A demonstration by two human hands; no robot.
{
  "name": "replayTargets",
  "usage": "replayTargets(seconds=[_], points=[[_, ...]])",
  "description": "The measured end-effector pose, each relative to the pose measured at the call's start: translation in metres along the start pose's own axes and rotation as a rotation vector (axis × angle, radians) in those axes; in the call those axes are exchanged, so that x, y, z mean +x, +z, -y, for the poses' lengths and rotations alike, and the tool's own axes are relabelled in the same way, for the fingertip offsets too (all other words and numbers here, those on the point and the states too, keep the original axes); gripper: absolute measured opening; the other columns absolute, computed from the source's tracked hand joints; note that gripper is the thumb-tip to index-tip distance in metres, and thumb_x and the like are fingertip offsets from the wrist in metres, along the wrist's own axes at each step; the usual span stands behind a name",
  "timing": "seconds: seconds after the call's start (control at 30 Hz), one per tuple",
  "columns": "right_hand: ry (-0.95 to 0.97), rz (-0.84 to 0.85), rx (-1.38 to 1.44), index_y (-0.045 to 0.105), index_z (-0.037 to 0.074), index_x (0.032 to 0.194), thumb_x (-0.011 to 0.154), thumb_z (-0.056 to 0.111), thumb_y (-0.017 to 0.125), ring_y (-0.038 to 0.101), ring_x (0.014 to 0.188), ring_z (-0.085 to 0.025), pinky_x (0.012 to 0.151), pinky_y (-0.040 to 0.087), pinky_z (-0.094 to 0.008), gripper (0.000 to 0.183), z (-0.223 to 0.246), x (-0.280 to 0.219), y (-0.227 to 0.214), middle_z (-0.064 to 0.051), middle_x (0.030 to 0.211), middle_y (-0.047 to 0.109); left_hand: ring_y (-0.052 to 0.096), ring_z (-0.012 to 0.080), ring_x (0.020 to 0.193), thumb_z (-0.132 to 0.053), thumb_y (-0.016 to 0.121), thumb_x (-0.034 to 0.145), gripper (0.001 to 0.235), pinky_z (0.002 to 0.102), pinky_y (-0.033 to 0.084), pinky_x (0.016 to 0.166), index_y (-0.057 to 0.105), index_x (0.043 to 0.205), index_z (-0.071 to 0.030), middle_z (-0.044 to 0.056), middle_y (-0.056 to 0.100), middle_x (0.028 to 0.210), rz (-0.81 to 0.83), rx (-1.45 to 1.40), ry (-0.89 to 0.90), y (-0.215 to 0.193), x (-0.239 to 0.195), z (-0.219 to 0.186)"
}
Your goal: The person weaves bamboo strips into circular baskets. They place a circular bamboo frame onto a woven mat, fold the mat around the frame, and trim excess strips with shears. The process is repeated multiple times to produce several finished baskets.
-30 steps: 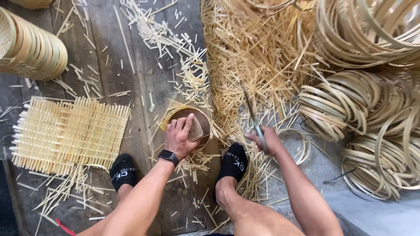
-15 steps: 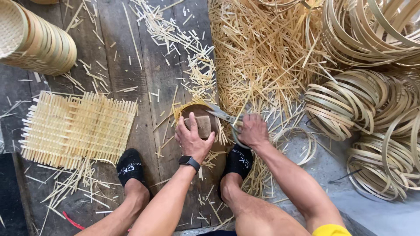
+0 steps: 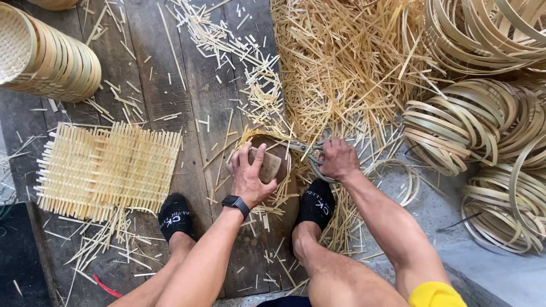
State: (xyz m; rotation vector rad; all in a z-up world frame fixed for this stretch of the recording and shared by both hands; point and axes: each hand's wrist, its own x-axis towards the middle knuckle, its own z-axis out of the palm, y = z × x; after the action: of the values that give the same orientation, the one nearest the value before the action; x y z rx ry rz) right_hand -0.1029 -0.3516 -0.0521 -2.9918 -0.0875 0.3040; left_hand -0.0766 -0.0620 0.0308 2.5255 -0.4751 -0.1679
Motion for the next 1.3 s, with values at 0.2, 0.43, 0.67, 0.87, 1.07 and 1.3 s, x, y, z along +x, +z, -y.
replayTargets(seconds=[0.2, 0.43, 0.67, 0.87, 1.07, 1.3], points=[[-0.017, -0.078, -0.005, 0.061, -0.009, 0.119, 0.078, 0.039, 0.074, 0.067, 0.082, -0.030, 0.065, 0.060, -0.041, 0.064, 0.004, 0.000, 0.000, -0.021, 0.093, 0.066, 0.033, 0.0409, 0.138, -0.031, 0.089, 0.056, 0.100, 0.062, 0.030, 0.112, 0.047, 0.146, -0.022, 0.019, 0.035, 0.148, 0.004, 0.004, -0.052, 0.005, 0.000, -0.005], [-0.007, 0.021, -0.015, 0.057, -0.014, 0.129, 0.094, 0.044, 0.069, 0.066, 0.079, -0.027, 0.060, 0.060, -0.037, 0.069, 0.008, 0.007, -0.003, -0.020, 0.091, 0.065, 0.031, 0.0401, 0.139, -0.027, 0.088, 0.055, 0.096, 0.061, 0.029, 0.113, 0.050, 0.144, -0.024, 0.015, 0.035, 0.151, 0.129, 0.012, 0.007, -0.011, 0.005, -0.001], [-0.043, 0.008, -0.048, 0.064, -0.001, 0.100, 0.079, 0.046, 0.070, 0.064, 0.085, -0.027, 0.075, 0.058, -0.042, 0.051, -0.018, -0.005, -0.035, -0.016, 0.093, 0.063, 0.028, 0.0402, 0.144, -0.015, 0.081, 0.054, 0.094, 0.055, 0.028, 0.121, 0.052, 0.143, -0.023, 0.011, 0.034, 0.156, 0.268, -0.024, 0.117, -0.023, 0.015, 0.007], [-0.005, 0.109, -0.051, 0.064, 0.001, 0.099, 0.078, 0.037, 0.066, 0.063, 0.090, -0.029, 0.082, 0.058, -0.041, 0.042, 0.009, 0.003, -0.017, -0.017, 0.099, 0.063, 0.026, 0.0448, 0.145, -0.012, 0.084, 0.051, 0.104, 0.056, 0.027, 0.120, 0.048, 0.148, -0.026, 0.015, 0.031, 0.161, 0.372, 0.172, 0.292, -0.024, 0.014, 0.000], [-0.047, 0.082, -0.046, 0.063, 0.000, 0.102, 0.089, 0.036, 0.063, 0.063, 0.092, -0.025, 0.081, 0.058, -0.038, 0.038, -0.010, -0.002, -0.012, -0.017, 0.104, 0.063, 0.039, 0.0431, 0.138, -0.030, 0.091, 0.069, 0.113, 0.052, 0.036, 0.117, 0.027, 0.156, 0.001, 0.027, 0.038, 0.149, -0.156, -0.153, -0.168, 0.012, -0.010, -0.015], [0.028, 0.174, -0.042, 0.062, 0.003, 0.106, 0.087, 0.031, 0.065, 0.061, 0.089, -0.025, 0.075, 0.057, -0.037, 0.033, 0.011, 0.000, -0.006, -0.015, 0.099, 0.062, 0.046, 0.0391, 0.132, -0.020, 0.088, 0.067, 0.106, 0.052, 0.036, 0.112, 0.032, 0.156, -0.001, 0.020, 0.048, 0.143, -0.109, -0.069, -0.115, 0.027, -0.007, -0.005]])
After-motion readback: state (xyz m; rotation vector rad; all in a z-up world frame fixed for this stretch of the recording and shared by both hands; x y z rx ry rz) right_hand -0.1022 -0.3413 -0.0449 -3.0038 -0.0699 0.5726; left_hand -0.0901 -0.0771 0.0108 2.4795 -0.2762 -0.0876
